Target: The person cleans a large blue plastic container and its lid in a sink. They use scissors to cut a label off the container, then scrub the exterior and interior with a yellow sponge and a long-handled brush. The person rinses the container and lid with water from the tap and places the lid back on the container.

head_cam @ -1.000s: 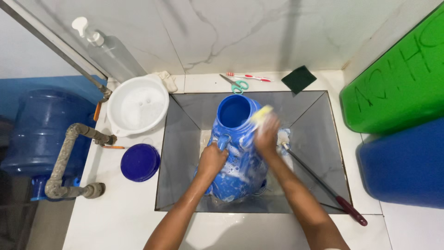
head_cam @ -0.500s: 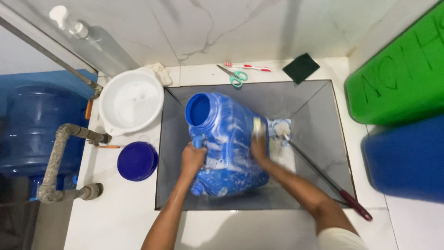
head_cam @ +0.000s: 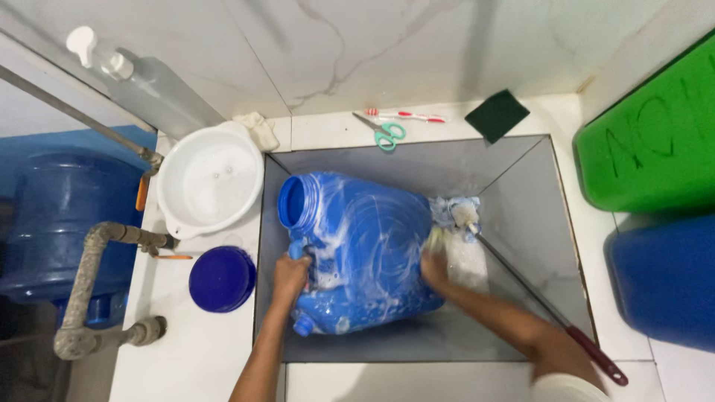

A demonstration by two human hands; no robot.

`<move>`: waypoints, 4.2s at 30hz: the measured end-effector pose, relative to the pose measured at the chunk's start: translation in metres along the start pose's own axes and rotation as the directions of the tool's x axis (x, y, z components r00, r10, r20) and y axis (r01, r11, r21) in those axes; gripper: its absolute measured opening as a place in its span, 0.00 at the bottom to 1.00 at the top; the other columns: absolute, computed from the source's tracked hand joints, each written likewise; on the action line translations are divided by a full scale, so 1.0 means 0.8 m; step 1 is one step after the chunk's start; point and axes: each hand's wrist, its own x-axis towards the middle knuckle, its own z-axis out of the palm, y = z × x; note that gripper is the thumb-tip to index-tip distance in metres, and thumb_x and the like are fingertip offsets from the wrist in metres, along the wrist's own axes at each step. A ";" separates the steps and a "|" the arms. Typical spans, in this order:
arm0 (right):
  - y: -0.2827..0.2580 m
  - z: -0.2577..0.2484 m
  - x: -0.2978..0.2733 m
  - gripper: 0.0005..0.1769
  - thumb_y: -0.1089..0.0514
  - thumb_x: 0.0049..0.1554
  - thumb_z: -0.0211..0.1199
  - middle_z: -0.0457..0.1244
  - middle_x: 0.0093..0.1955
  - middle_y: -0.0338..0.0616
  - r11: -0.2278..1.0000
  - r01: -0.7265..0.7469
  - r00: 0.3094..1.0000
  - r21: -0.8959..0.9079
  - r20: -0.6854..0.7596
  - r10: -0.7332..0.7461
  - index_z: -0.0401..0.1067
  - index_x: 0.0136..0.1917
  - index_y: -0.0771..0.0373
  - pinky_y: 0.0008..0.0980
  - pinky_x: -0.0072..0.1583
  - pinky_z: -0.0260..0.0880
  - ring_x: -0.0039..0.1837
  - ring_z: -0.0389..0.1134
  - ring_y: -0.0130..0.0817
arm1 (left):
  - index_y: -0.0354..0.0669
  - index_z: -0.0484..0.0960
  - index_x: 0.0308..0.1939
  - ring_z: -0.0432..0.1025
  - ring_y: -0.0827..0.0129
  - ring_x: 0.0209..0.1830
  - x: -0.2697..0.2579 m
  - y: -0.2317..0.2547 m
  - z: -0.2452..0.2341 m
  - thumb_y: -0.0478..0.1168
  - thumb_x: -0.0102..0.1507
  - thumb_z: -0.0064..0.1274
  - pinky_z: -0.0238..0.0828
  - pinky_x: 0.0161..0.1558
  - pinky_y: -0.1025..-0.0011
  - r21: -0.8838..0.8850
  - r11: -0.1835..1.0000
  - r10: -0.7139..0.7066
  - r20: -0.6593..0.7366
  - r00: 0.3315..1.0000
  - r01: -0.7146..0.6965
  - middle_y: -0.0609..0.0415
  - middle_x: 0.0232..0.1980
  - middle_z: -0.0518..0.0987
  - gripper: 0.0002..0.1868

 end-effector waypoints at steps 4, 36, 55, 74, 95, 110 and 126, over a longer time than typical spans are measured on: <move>-0.078 -0.052 -0.171 0.36 0.52 0.62 0.54 0.49 0.70 0.81 0.906 0.204 0.923 0.371 0.236 -0.304 0.51 0.72 0.82 0.59 0.69 0.50 0.69 0.51 0.74 | 0.31 0.78 0.30 0.68 0.65 0.12 -0.003 -0.011 0.001 0.37 0.59 0.55 0.63 0.17 0.63 -0.010 1.000 -0.002 0.036 0.999 0.003 0.50 0.17 0.73 0.09; -0.165 -0.396 0.091 0.22 0.56 0.57 0.67 0.65 0.61 0.58 0.879 0.442 0.891 -0.178 0.199 -0.408 0.71 0.63 0.61 0.52 0.63 0.67 0.62 0.65 0.60 | 0.36 0.83 0.42 0.79 0.44 0.34 -0.069 0.128 0.012 0.54 0.50 0.60 0.76 0.38 0.50 0.342 0.096 0.936 0.288 0.201 -0.935 0.41 0.36 0.84 0.26; -0.318 -0.370 -0.113 0.23 0.65 0.46 0.65 0.62 0.56 0.54 0.909 0.230 0.969 -0.349 0.165 -0.182 0.68 0.56 0.64 0.47 0.59 0.70 0.62 0.65 0.54 | 0.39 0.85 0.50 0.72 0.53 0.56 0.314 0.063 -0.300 0.45 0.66 0.46 0.64 0.54 0.52 0.749 0.628 0.284 -0.472 0.834 0.210 0.46 0.55 0.80 0.18; -0.320 -0.374 -0.108 0.22 0.53 0.54 0.61 0.62 0.62 0.54 0.873 0.340 0.888 -0.350 0.425 -0.175 0.69 0.61 0.59 0.48 0.56 0.72 0.60 0.68 0.52 | 0.18 0.67 0.65 0.57 0.29 0.69 0.097 0.097 -0.282 0.42 0.69 0.49 0.51 0.70 0.44 0.572 0.628 0.769 -0.351 0.535 -0.527 0.19 0.66 0.65 0.28; -0.375 -0.166 0.242 0.26 0.79 0.51 0.48 0.65 0.53 0.58 0.499 -0.610 0.685 0.615 0.726 -0.058 0.64 0.63 0.77 0.49 0.44 0.77 0.47 0.73 0.52 | 0.56 0.54 0.78 0.45 0.27 0.74 -0.129 0.039 -0.242 0.67 0.46 0.68 0.46 0.65 0.29 0.719 0.671 0.324 -0.070 0.943 -0.178 0.30 0.78 0.48 0.63; -0.244 -0.242 0.230 0.21 0.59 0.55 0.66 0.68 0.52 0.39 -0.069 -0.606 0.794 0.792 0.608 0.016 0.69 0.62 0.58 0.38 0.53 0.78 0.49 0.74 0.34 | 0.30 0.76 0.64 0.73 0.48 0.62 0.116 0.197 0.137 0.56 0.61 0.62 0.71 0.60 0.57 -0.430 0.831 0.497 0.288 0.818 -0.353 0.33 0.62 0.78 0.37; -0.258 -0.277 0.111 0.24 0.54 0.68 0.48 0.57 0.71 0.62 0.894 0.394 0.919 0.212 -0.094 -0.383 0.63 0.74 0.65 0.59 0.74 0.45 0.76 0.53 0.61 | 0.48 0.70 0.67 0.73 0.63 0.61 -0.070 0.191 0.107 0.65 0.68 0.34 0.72 0.58 0.56 -0.692 0.515 0.460 0.721 0.518 0.505 0.52 0.63 0.76 0.33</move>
